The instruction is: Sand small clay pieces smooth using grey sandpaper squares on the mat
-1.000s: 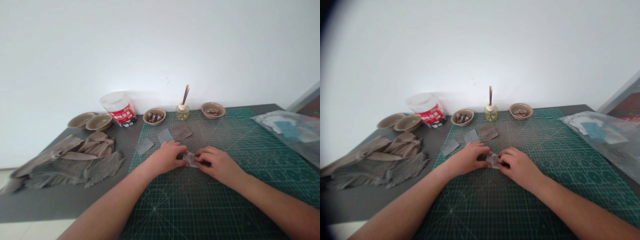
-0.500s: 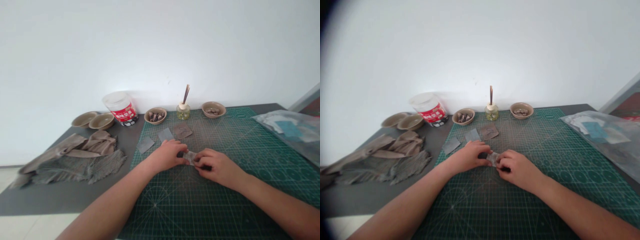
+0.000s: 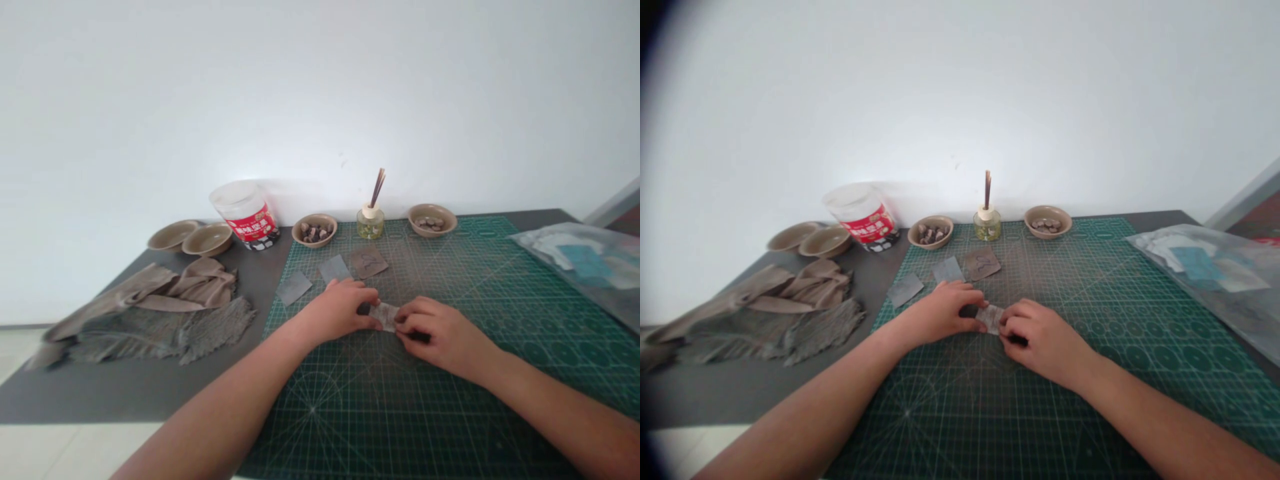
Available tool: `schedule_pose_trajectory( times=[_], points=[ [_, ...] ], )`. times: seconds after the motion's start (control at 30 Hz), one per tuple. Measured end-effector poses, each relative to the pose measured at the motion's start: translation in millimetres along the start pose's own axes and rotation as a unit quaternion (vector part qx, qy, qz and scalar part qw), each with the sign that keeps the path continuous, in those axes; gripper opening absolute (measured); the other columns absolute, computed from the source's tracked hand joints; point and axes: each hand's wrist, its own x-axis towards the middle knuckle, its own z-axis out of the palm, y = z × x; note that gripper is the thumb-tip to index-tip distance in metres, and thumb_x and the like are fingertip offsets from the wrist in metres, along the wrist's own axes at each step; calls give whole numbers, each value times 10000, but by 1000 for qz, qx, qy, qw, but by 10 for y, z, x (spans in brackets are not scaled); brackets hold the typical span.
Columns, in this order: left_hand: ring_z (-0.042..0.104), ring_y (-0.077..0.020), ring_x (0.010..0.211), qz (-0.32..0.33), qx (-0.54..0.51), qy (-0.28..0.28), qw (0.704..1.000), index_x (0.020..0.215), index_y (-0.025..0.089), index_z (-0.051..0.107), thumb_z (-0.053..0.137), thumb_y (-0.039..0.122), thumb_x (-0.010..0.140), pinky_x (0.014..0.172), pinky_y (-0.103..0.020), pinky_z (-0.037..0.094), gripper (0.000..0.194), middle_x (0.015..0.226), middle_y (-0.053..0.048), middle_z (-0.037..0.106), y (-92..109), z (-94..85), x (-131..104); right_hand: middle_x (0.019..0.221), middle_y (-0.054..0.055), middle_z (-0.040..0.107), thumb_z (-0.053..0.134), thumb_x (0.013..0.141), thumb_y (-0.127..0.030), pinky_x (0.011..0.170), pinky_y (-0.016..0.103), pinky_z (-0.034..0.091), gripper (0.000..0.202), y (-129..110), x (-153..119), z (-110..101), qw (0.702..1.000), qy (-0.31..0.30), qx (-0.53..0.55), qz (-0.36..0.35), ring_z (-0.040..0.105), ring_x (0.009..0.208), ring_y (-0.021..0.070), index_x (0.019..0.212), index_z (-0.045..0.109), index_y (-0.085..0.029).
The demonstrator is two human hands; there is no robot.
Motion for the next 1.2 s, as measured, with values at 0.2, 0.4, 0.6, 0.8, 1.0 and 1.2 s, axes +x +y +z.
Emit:
schedule_pose_trajectory(
  times=[0.2, 0.4, 0.6, 0.8, 1.0, 1.2],
  points=[
    [605, -256, 1062, -1, 7, -1, 1000, 1050, 261, 660, 720, 521, 844, 846, -352, 381, 337, 1025, -20, 685, 5, -7, -3, 1021, 42, 700, 671, 893, -135, 851, 342, 527, 80, -17, -29, 6, 1000, 11, -9, 12, 640, 955, 198, 870, 688, -209],
    [606, -252, 1055, 0, 7, 2, 1000, 1044, 264, 655, 720, 530, 842, 834, -348, 379, 340, 1030, -11, 687, 0, -1, -1, 1042, 39, 699, 663, 905, -137, 865, 334, 526, 86, -11, -1, 6, 1000, 12, -1, 12, 642, 972, 193, 902, 691, -219],
    [607, -247, 1060, -1, 11, 1, 1000, 1049, 270, 654, 715, 535, 845, 828, -346, 376, 340, 1028, -8, 681, -3, 2, -7, 1014, 42, 694, 681, 891, -147, 840, 335, 528, 69, 20, 28, -10, 999, 33, -11, 43, 641, 945, 194, 861, 674, -209],
    [602, -257, 1084, -1, 7, -2, 1000, 1061, 267, 654, 719, 515, 849, 856, -353, 378, 333, 1048, -15, 686, 5, -11, -9, 1014, 37, 699, 668, 879, -127, 838, 335, 531, 93, -33, -16, 6, 1000, 7, 9, 9, 645, 940, 191, 854, 678, -216],
    [602, -258, 1093, -6, 1, -9, 1000, 1058, 261, 654, 729, 504, 842, 867, -347, 380, 334, 1055, -24, 692, 17, -15, -1, 1029, 50, 701, 672, 883, -147, 848, 354, 540, 74, 50, -13, -40, 999, 27, -7, 26, 656, 957, 202, 864, 686, -218],
    [597, -255, 1101, -6, -1, -10, 1000, 1070, 266, 650, 725, 505, 846, 886, -349, 377, 337, 1073, -17, 698, 9, -6, 0, 1001, 42, 698, 674, 878, -142, 821, 326, 538, 78, 34, -8, -42, 1000, -6, 18, 17, 653, 922, 187, 840, 671, -211]
  ],
)
